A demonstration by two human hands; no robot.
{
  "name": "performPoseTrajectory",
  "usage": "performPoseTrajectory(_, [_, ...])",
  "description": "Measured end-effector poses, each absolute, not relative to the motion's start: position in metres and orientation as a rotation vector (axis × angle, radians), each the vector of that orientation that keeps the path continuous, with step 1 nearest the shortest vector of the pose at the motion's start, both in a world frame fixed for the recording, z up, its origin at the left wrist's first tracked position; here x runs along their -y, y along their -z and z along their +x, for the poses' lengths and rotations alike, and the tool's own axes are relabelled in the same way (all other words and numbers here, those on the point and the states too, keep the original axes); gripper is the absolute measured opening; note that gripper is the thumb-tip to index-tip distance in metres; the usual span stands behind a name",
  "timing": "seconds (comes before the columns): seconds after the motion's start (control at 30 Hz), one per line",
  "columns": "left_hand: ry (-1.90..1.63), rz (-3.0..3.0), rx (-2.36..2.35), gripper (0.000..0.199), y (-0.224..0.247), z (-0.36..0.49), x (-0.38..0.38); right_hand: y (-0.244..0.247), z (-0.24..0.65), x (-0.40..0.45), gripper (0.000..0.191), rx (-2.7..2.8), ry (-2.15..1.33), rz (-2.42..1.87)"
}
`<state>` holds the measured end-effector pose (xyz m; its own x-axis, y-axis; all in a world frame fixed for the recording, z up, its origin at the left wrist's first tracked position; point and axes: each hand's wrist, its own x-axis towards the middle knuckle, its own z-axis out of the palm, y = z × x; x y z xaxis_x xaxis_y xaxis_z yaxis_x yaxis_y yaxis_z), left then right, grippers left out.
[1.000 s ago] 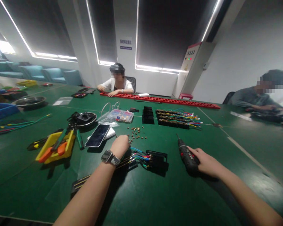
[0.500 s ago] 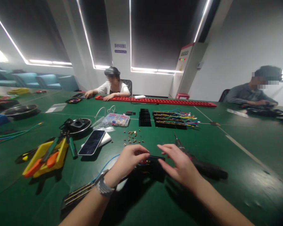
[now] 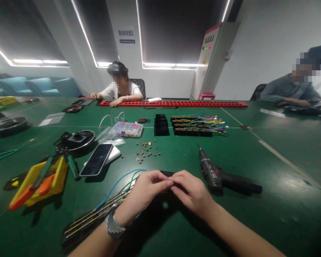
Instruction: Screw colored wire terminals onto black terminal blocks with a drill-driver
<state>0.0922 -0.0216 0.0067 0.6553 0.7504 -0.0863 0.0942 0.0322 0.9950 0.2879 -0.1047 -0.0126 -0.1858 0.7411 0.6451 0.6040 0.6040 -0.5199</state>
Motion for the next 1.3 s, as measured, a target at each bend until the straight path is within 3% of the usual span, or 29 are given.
performPoseTrajectory(0.1, [-0.555, 1.638, -0.732, 0.032, -0.006, 0.089, 0.021, 0.016, 0.289, 0.103, 0.023, 1.857, -0.184, -1.098])
performPoseTrajectory(0.23, [-0.481, 2.368, -0.721, 0.014, 0.004, 0.079, 0.017, 0.026, 0.294, 0.096, 0.022, 1.838, -0.124, -1.13])
performPoseTrajectory(0.47, [-0.282, 3.164, -0.777, 0.024, 0.021, 0.084, 0.026, 0.04, 0.302, 0.079, 0.02, 1.786, -0.029, -1.183])
performPoseTrajectory(1.0, [-0.882, 2.814, -0.743, 0.015, 0.033, 0.08, 0.005, 0.049, 0.315, 0.059, 0.012, 1.71, -0.026, -1.276])
performPoseTrajectory(1.3, [-0.653, 2.986, -0.572, 0.013, 0.012, 0.078, 0.01, 0.043, 0.305, 0.074, 0.018, 1.742, -0.011, -1.245])
